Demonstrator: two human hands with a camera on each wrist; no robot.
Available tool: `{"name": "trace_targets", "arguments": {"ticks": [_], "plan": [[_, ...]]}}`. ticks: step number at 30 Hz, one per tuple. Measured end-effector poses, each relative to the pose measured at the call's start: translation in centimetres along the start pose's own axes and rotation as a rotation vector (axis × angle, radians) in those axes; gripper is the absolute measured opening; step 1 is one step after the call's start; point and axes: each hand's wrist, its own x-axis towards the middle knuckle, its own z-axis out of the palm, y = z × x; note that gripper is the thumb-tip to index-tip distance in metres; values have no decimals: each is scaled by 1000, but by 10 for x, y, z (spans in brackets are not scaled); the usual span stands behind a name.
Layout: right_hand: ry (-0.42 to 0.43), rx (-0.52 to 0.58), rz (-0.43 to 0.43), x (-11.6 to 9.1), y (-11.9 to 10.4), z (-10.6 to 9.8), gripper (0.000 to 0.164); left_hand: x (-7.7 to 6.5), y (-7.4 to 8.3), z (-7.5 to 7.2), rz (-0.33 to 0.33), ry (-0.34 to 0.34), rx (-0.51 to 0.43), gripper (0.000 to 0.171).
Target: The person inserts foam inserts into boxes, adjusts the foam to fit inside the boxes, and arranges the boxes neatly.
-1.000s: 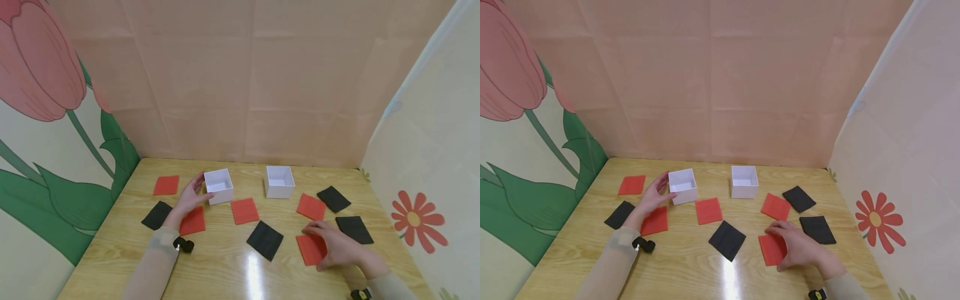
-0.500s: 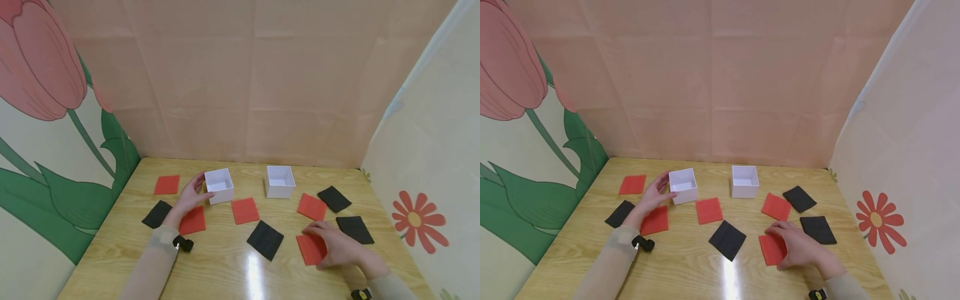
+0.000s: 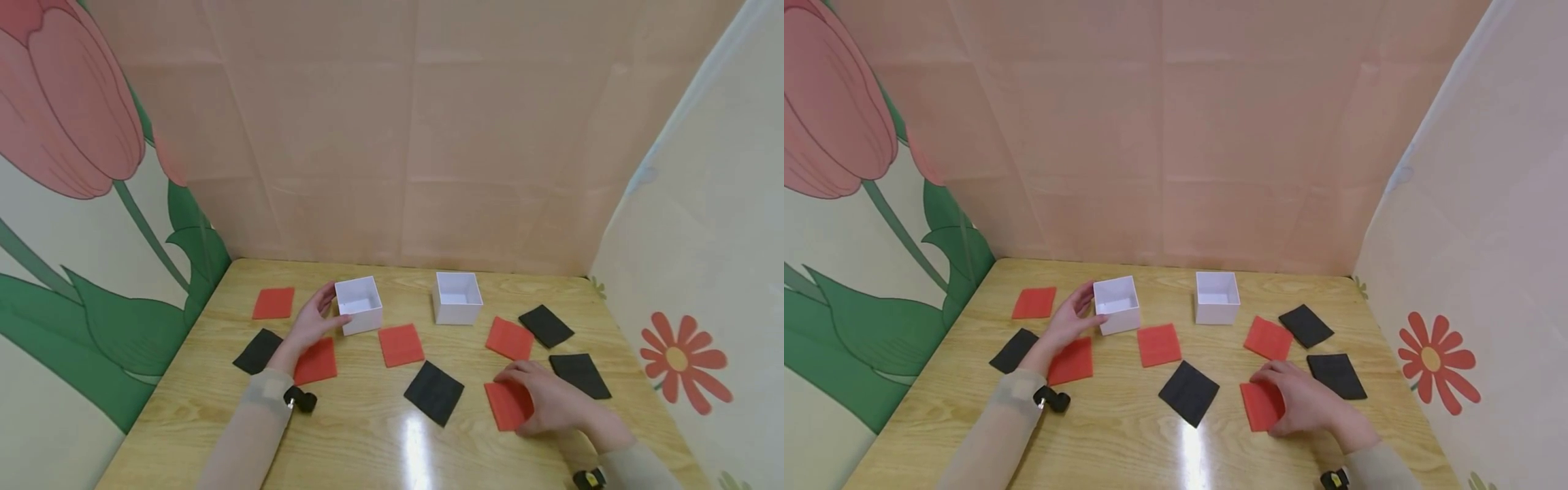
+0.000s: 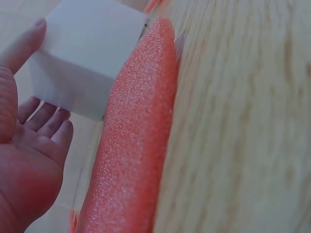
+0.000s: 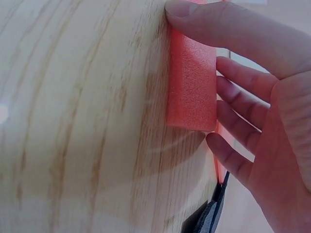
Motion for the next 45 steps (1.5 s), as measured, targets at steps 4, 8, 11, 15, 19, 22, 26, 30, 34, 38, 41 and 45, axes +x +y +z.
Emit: {"name": "trace_targets", "arguments": {"ticks": [4, 8, 11, 15, 19, 22, 26, 30, 34, 38, 41, 45], "plan": [[7, -23, -4, 1, 0, 1, 79, 0, 1, 0, -23, 1, 9, 99], [-6, -37, 4, 3, -2, -1, 78, -1, 0, 0, -11, 8, 13, 100], [-9, -45, 18, 5, -5, -3, 76, -1, -1, 0, 8, 14, 14, 99], [11, -63, 33, 8, -6, -3, 74, 0, -3, -1, 29, 14, 13, 98], [32, -83, 28, 11, -4, 0, 74, 0, -5, 0, 34, 11, 7, 99], [44, -72, 34, 14, -4, 2, 74, -1, -5, 0, 27, 10, 6, 100], [69, -34, 45, 20, -6, 2, 76, 0, -5, -1, 15, 5, 24, 100], [99, -13, 34, 28, -11, 2, 80, 1, -5, -2, 20, 5, 40, 101], [96, 0, 41, 36, -18, 0, 82, 1, -3, -2, 16, 2, 41, 103], [90, 45, 48, 45, -26, -4, 82, 2, -4, -3, 11, 3, 44, 103], [103, 85, 48, 54, -33, -8, 82, 3, -5, -3, 13, 6, 45, 103], [134, 103, 18, 67, -42, -14, 79, 4, -6, -3, 13, 0, 40, 103]]}}
